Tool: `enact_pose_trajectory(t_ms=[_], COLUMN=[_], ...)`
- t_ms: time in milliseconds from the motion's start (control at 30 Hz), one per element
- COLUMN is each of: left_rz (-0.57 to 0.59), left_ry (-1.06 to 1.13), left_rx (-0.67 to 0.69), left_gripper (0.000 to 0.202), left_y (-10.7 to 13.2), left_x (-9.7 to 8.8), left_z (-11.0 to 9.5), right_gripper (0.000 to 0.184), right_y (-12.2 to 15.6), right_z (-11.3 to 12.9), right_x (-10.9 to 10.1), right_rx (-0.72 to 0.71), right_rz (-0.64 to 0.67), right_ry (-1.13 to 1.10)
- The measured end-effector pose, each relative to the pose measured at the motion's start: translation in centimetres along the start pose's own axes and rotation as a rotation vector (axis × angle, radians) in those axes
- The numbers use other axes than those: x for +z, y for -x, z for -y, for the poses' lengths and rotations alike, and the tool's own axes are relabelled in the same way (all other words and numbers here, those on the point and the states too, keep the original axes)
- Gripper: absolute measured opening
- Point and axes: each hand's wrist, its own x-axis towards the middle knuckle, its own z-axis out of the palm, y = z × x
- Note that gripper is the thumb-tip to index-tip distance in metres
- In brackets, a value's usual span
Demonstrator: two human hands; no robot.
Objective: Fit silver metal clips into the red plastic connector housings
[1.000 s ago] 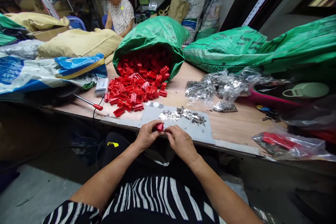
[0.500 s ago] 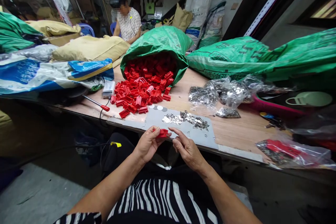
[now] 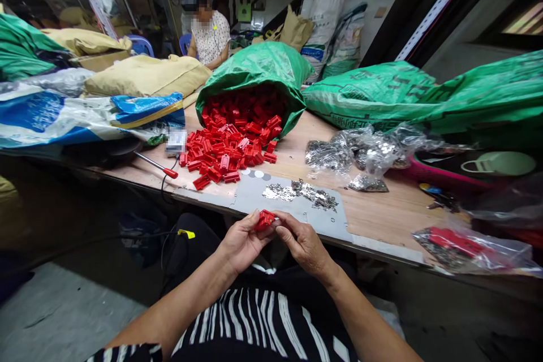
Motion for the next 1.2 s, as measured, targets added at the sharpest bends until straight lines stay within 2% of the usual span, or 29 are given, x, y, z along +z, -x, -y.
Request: enact_pose_trajectory(t_ms=[167, 367, 500, 600, 700, 800, 833, 867, 967, 1033, 1200], left_rz=[-0.003, 0.058, 0.075, 0.025, -0.09, -0.261, -0.28, -0.285, -0.283, -0.295, -0.317], left_ry=[0.009, 0.014, -0.015, -0.129, -0.233, -0.293, -0.313, -0.334, -0.378, -0.401, -0.496], left_rx=[0.003, 0.028, 0.019, -0.034, -0.106, -0.122, -0.125, -0.135, -0.137, -0.111, -0.108], left_gripper=[0.017, 0.014, 0.012, 0.012, 0.017, 0.014, 0.008, 0.004, 0.023, 0.028, 0.011], left_y=[0.0, -0.4, -0.5, -0.5, -1.2, -2.6, -3.1, -3.6, -4.8, -5.2, -4.9], left_x=[0.1, -0.2, -0.8, -2.2, -4.6, -7.2, -8.0, -8.6, -10.1, -11.0, -12.5], left_z=[0.5, 1.4, 1.5, 1.6, 2.0, 2.4, 2.4, 2.4, 2.6, 2.9, 3.9], right_gripper=[0.034, 0.032, 0.032, 0.03, 0.025, 0.02, 0.019, 0.019, 0.021, 0.024, 0.026], right_y=[0.2, 0.0, -0.1, 0.1, 0.3, 0.3, 0.2, 0.1, -0.2, -0.4, -1.2], right_z=[-0.5, -0.8, -0.9, -1.3, -2.5, -4.1, -4.7, -5.2, -6.3, -6.8, -7.2], right_x=[0.2, 0.7, 0.6, -0.1, -1.1, -2.2, -2.5, -2.8, -3.2, -3.3, -3.4], right_rx=[-0.002, -0.002, 0.034, 0.117, 0.201, 0.182, 0.152, 0.119, 0.057, 0.05, 0.056], right_rz=[-0.026, -0.166, -0.143, -0.169, -0.236, -0.315, -0.344, -0.375, -0.432, -0.432, -0.361], right_ry=[0.08, 0.033, -0.002, 0.088, 0.252, 0.335, 0.348, 0.363, 0.436, 0.503, 0.668])
